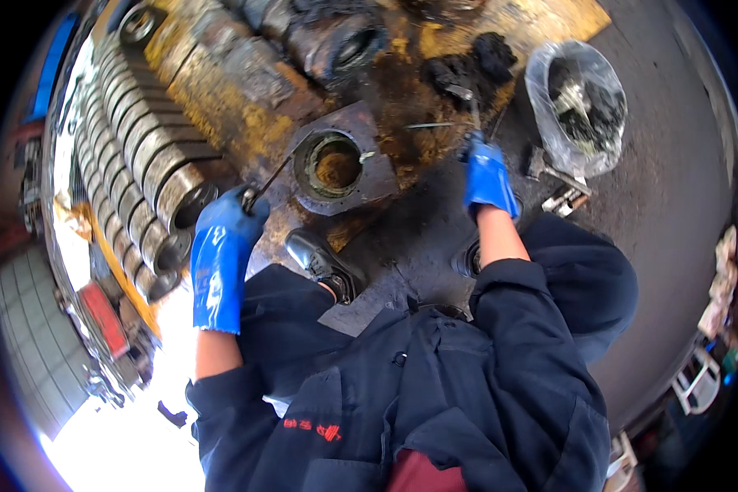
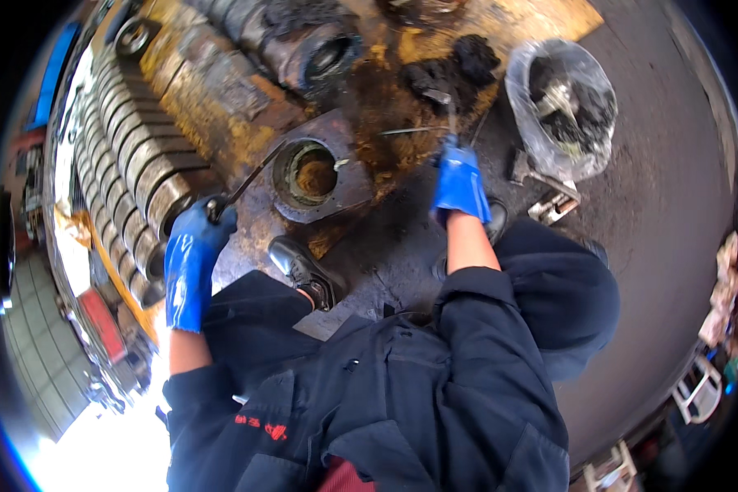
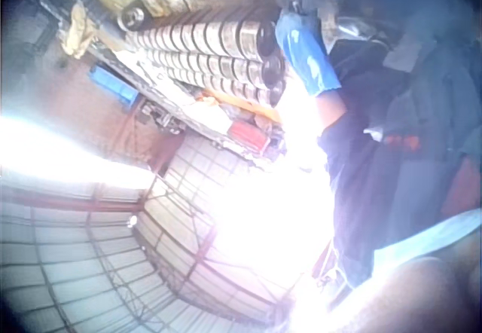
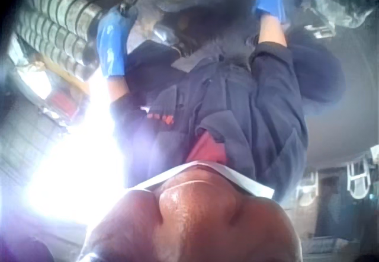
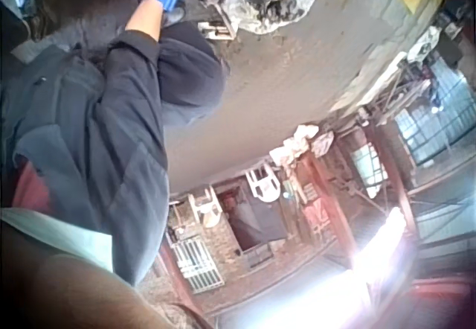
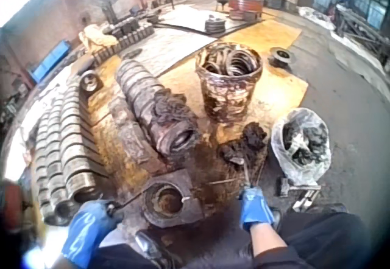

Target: The person reorganizes heavy metal machinery segments on the floor, then cleans thick grease and sediment from a central cylindrical metal assembly and housing using a metal rod tool, a scraper, and a custom curved scraper tool.

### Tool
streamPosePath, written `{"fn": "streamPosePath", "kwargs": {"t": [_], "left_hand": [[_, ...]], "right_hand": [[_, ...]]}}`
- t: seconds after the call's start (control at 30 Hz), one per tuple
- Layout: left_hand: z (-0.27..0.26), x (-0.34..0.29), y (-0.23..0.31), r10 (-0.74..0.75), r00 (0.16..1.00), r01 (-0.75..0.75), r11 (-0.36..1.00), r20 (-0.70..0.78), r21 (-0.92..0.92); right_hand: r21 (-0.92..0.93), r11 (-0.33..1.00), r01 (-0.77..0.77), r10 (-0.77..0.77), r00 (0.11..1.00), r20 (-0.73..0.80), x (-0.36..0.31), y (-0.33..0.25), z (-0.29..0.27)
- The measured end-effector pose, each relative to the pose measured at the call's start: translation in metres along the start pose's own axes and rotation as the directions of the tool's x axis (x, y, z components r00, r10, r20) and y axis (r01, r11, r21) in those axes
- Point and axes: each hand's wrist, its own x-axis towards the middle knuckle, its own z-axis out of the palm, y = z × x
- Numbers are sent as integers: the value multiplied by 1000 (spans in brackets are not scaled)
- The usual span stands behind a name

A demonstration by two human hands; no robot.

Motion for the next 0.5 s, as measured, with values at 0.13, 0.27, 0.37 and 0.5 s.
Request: {"fn": "streamPosePath", "kwargs": {"t": [0.13,0.27,0.37,0.5], "left_hand": [[10,9,-1,14,1000,-14,1000,-12,-1],[11,20,4,-121,988,127,990,91,-62],[9,18,8,-142,980,150,987,142,-48],[10,23,4,-115,986,125,989,122,-73]], "right_hand": [[200,980,6,-17,998,55,9,14,35],[246,966,-79,78,997,12,16,22,52],[250,965,-84,74,996,49,-21,-10,44],[351,935,-53,43,998,36,-15,1,44]]}}
